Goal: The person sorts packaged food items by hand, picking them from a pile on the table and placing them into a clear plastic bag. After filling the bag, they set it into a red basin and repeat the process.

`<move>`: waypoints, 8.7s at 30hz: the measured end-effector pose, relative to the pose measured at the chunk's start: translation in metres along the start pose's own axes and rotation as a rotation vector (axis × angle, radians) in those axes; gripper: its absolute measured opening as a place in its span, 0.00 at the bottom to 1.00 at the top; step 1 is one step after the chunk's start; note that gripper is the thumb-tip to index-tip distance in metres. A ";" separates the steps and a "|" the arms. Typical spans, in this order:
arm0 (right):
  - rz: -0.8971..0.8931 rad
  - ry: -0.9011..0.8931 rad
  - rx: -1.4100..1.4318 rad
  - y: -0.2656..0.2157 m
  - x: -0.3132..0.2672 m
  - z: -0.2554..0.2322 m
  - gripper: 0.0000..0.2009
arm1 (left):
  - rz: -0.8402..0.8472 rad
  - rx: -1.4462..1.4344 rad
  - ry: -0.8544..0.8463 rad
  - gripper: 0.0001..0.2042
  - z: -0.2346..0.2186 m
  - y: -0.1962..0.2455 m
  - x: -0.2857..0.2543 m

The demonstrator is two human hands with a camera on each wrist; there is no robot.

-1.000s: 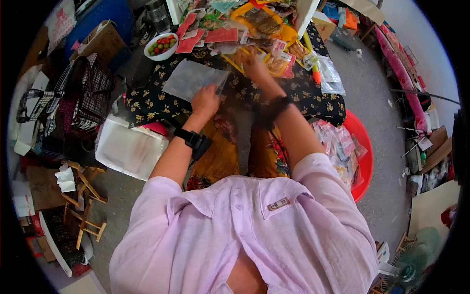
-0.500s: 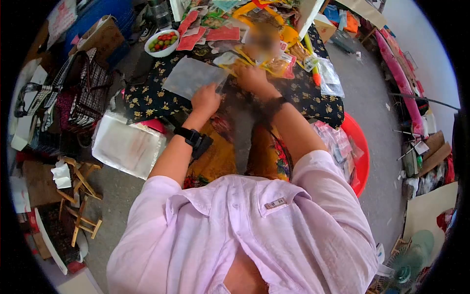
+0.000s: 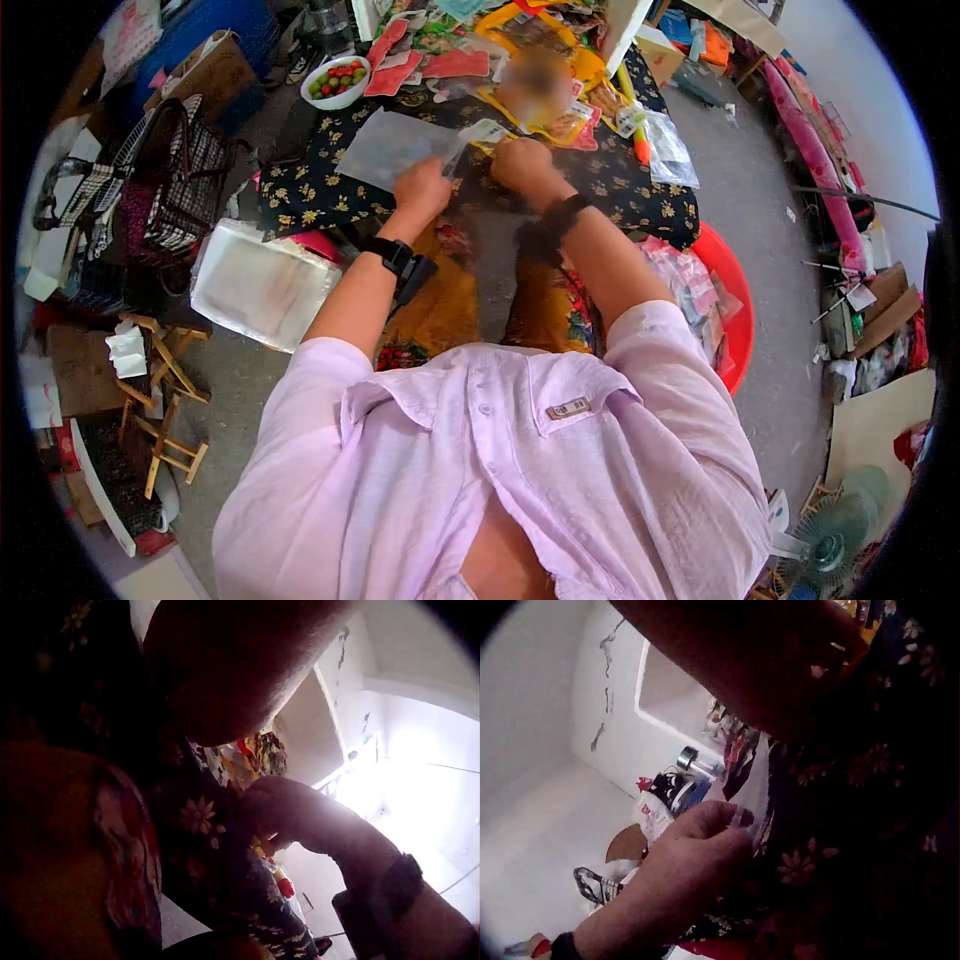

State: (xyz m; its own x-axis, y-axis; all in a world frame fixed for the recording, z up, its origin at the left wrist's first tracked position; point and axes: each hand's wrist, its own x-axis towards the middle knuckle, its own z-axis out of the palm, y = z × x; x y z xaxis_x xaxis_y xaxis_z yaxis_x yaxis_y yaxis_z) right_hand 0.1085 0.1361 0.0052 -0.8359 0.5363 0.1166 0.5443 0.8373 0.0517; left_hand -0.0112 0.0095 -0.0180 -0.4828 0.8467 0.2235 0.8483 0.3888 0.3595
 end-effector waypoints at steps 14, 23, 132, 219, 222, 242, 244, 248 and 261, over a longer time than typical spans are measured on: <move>0.121 0.460 1.391 0.033 -0.040 0.003 0.07 | -0.076 -0.083 -0.068 0.11 0.003 0.016 0.000; 0.524 0.462 2.152 -0.028 -0.025 0.034 0.03 | -0.104 -0.171 0.022 0.09 0.009 0.025 0.000; 0.297 0.167 2.719 0.007 -0.138 -0.002 0.14 | -0.238 -2.138 -0.343 0.12 -0.001 0.100 -0.030; 0.171 0.255 0.270 0.058 0.028 -0.015 0.07 | 0.119 0.074 0.129 0.03 0.001 0.016 -0.023; 0.120 0.401 0.651 0.068 0.006 -0.024 0.07 | 0.074 0.015 0.080 0.04 -0.005 0.017 -0.022; 0.130 -0.052 1.566 0.057 -0.071 -0.078 0.09 | 0.010 -1.114 -0.735 0.11 -0.055 0.079 -0.009; 0.319 -0.046 2.027 0.068 -0.072 -0.060 0.11 | -0.138 -1.399 -0.533 0.07 -0.041 0.069 -0.008; 0.332 -0.098 2.111 0.053 -0.095 -0.011 0.14 | -0.260 -1.912 -0.285 0.09 -0.036 0.058 -0.002; 0.257 0.267 2.453 -0.027 -0.098 -0.019 0.15 | -0.347 -1.286 -0.219 0.12 -0.021 0.061 -0.022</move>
State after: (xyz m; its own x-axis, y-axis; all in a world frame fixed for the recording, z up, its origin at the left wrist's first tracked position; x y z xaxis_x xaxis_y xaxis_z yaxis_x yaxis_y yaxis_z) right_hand 0.1772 0.0592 0.0112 -0.6723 0.7402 0.0092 -0.5686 -0.5084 -0.6467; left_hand 0.0461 0.0070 0.0179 -0.4824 0.8620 -0.1557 -0.1706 0.0819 0.9819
